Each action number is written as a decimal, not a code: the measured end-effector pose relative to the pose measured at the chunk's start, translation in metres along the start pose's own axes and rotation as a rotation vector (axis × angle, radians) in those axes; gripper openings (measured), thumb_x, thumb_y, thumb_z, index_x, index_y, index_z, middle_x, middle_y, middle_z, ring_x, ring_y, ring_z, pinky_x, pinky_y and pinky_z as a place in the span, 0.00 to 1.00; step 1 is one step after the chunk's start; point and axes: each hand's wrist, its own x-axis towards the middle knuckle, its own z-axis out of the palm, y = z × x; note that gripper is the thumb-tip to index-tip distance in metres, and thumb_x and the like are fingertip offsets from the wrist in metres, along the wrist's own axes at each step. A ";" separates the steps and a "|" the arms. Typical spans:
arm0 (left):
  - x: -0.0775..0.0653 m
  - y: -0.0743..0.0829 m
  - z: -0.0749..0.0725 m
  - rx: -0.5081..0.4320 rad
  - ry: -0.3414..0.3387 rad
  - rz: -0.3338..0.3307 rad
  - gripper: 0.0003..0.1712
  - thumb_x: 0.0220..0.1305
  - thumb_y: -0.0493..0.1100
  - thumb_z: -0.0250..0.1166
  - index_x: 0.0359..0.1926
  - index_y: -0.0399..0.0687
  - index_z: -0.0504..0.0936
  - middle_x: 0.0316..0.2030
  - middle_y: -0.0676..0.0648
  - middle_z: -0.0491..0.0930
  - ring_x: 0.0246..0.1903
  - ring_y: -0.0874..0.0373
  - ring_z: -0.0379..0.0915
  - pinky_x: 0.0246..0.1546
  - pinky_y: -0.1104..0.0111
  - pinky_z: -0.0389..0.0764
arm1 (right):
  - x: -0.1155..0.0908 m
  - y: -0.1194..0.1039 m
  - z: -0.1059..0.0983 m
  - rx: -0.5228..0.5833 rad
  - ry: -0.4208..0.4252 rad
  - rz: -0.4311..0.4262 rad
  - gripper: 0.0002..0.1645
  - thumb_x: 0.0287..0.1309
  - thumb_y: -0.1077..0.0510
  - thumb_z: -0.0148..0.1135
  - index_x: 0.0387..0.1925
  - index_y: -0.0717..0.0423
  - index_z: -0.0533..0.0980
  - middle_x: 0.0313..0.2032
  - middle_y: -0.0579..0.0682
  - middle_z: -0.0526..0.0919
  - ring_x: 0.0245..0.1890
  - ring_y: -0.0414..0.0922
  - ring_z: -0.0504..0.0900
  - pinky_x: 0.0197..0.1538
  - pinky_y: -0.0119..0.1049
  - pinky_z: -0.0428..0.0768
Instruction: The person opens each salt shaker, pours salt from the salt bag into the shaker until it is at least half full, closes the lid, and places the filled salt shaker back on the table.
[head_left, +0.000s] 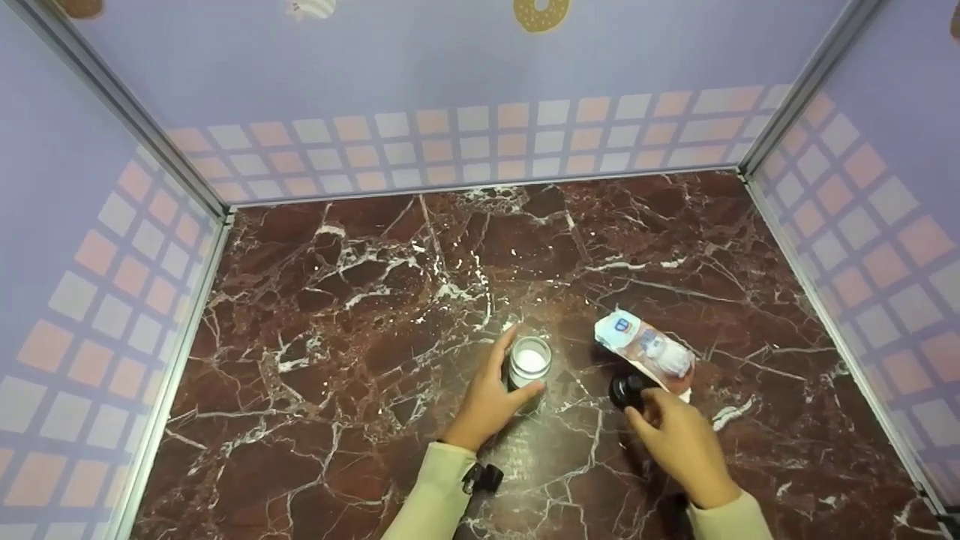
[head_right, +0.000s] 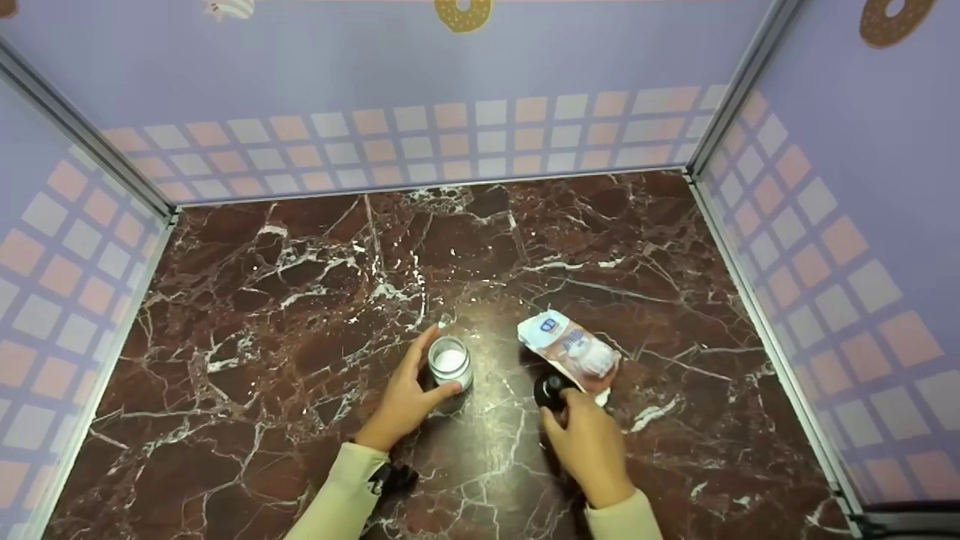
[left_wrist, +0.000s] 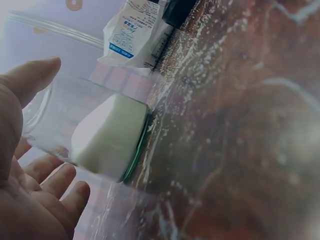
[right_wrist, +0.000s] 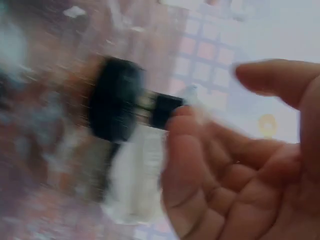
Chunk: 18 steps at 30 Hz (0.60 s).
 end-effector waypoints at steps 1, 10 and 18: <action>0.002 0.000 0.000 0.008 0.003 0.007 0.57 0.56 0.49 0.79 0.80 0.72 0.56 0.72 0.44 0.69 0.68 0.43 0.70 0.68 0.43 0.70 | 0.000 -0.001 0.002 -0.010 -0.045 0.040 0.25 0.64 0.52 0.71 0.55 0.65 0.80 0.25 0.44 0.82 0.22 0.41 0.76 0.30 0.42 0.78; 0.004 -0.002 0.002 0.006 0.036 0.023 0.48 0.53 0.54 0.80 0.73 0.55 0.70 0.65 0.45 0.78 0.64 0.46 0.74 0.67 0.47 0.71 | 0.014 -0.006 0.023 0.033 -0.053 0.111 0.26 0.66 0.53 0.68 0.56 0.66 0.73 0.22 0.45 0.78 0.21 0.45 0.76 0.32 0.49 0.78; 0.004 0.002 -0.001 0.041 0.003 -0.022 0.50 0.52 0.51 0.81 0.74 0.56 0.68 0.65 0.44 0.77 0.63 0.46 0.75 0.66 0.47 0.73 | 0.016 -0.016 0.035 0.006 0.013 0.039 0.15 0.66 0.56 0.68 0.47 0.61 0.77 0.24 0.53 0.83 0.26 0.55 0.83 0.31 0.58 0.79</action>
